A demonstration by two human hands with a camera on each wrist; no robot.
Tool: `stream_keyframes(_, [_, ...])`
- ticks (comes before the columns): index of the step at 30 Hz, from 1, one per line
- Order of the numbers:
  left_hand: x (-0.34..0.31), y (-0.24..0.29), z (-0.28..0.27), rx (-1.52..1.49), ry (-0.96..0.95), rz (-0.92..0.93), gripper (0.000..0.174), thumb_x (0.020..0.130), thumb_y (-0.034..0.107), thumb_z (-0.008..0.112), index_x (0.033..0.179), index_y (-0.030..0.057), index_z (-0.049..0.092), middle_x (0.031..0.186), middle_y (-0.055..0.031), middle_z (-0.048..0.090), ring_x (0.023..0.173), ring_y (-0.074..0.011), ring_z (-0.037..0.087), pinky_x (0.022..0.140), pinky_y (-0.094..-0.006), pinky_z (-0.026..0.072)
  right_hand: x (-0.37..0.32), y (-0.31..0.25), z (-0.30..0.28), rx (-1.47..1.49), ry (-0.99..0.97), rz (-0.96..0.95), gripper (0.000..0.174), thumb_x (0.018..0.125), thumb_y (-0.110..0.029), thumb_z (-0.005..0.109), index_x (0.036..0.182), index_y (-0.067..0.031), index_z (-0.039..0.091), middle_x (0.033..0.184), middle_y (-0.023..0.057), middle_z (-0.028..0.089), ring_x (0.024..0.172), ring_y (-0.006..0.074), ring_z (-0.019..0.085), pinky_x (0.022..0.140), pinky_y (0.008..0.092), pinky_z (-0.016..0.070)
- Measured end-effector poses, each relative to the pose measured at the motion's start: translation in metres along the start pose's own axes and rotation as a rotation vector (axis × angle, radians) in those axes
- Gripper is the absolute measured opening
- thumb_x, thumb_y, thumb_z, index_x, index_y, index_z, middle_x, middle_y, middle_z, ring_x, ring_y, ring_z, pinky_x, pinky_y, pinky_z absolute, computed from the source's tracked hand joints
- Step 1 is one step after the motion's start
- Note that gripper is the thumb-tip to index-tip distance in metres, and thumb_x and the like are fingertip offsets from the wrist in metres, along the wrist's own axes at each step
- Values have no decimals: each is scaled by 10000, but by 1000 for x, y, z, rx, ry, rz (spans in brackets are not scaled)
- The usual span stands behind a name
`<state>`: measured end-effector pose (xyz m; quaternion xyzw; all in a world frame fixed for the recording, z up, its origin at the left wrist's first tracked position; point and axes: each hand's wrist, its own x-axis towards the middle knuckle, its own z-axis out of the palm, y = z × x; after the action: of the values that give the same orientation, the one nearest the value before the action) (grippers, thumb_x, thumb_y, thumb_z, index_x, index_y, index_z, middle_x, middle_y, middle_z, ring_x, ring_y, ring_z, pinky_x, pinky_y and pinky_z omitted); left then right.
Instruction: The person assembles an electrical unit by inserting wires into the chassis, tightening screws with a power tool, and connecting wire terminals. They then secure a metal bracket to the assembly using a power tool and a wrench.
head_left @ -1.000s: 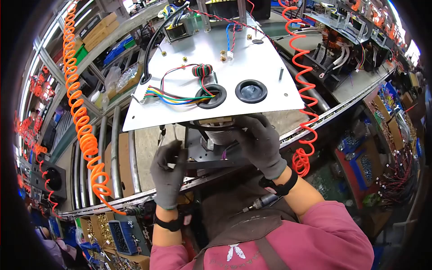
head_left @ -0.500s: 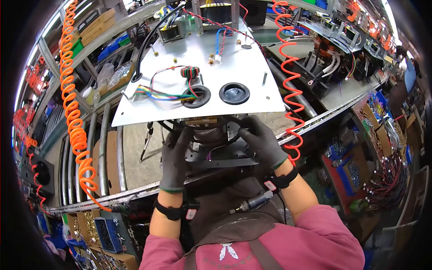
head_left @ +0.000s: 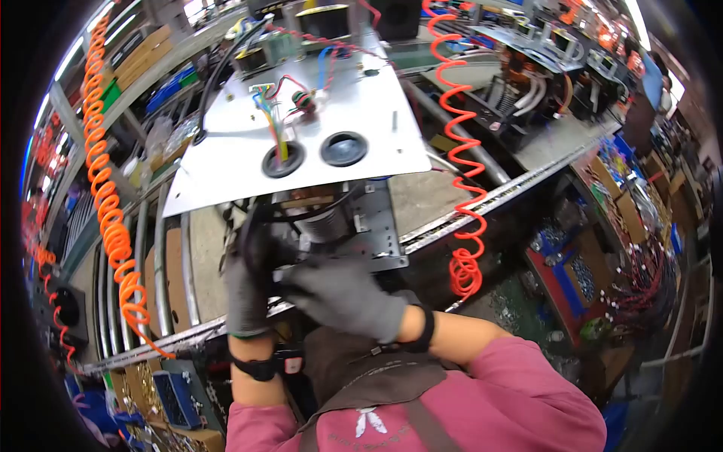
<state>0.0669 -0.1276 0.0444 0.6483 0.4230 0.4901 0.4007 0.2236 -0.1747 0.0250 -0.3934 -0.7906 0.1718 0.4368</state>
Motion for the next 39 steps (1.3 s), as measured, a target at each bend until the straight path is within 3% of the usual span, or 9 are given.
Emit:
stream_keyframes(2, [7,-16,-21,862,184,479,672,703,-79,604,1351,66,503,780,-52,567,534,-134,497,502,-308,425,2,5,26,43,9,-51,247,821,-168,637,1048,-81,590,822,133,616,733,315,631,626,409,513])
stream_keyframes(7, [15,-34,-54,491,116,118,576,798,-27,565,1362,54,481,615,17,450,545,-87,424,480,-241,373,-7,5,32,15,-49,-87,397,805,-150,600,1182,-55,517,993,160,584,868,357,614,674,451,509])
stream_keyframes(10, [23,-72,-75,444,270,127,559,890,31,490,1429,-22,351,720,-46,545,615,-142,542,515,-279,459,-30,19,2,175,-96,-193,448,786,-131,625,1209,-57,496,1182,196,524,1001,385,579,784,461,513])
stream_keyframes(13, [14,-3,-35,-82,167,-187,584,933,326,595,1363,2,370,1346,-320,442,1131,-475,517,917,-524,470,-71,32,-46,162,-4,-44,364,782,-155,631,1123,-69,535,1160,180,545,1008,386,572,778,446,510])
stream_keyframes(16, [21,-2,-23,-34,239,-198,568,936,334,585,1355,3,388,1327,-295,460,1123,-439,525,910,-497,472,-126,65,-108,-2,83,124,257,814,-153,623,1070,-125,613,1087,91,613,987,313,604,799,418,515])
stream_keyframes(20, [32,-7,-13,65,309,-169,550,941,344,573,1343,5,414,1303,-262,485,1112,-392,536,901,-461,474,-204,102,-224,-291,599,555,184,840,-166,613,1001,-91,661,961,107,668,896,262,648,802,358,521])
stream_keyframes(29, [44,-35,-22,239,378,-119,518,952,369,544,1318,10,470,1247,-188,540,1088,-286,559,880,-381,480,-342,175,-491,-767,1426,721,365,895,-175,520,1195,24,577,1155,185,630,1071,290,608,934,381,464])
stream_keyframes(38, [-41,-59,-52,402,613,-72,502,962,393,516,1292,14,527,1192,-113,596,1064,-179,582,858,-301,486,-469,288,-704,-1228,730,1026,341,902,-148,526,1191,25,575,1134,158,623,1022,264,604,908,360,475])
stream_keyframes(39, [-45,-45,-50,269,647,-270,469,989,396,467,1304,56,538,1191,-117,627,1107,-209,589,963,-339,451,-472,294,-716,-1259,717,1058,340,902,-145,524,1193,25,573,1132,156,622,1019,262,604,905,358,476])
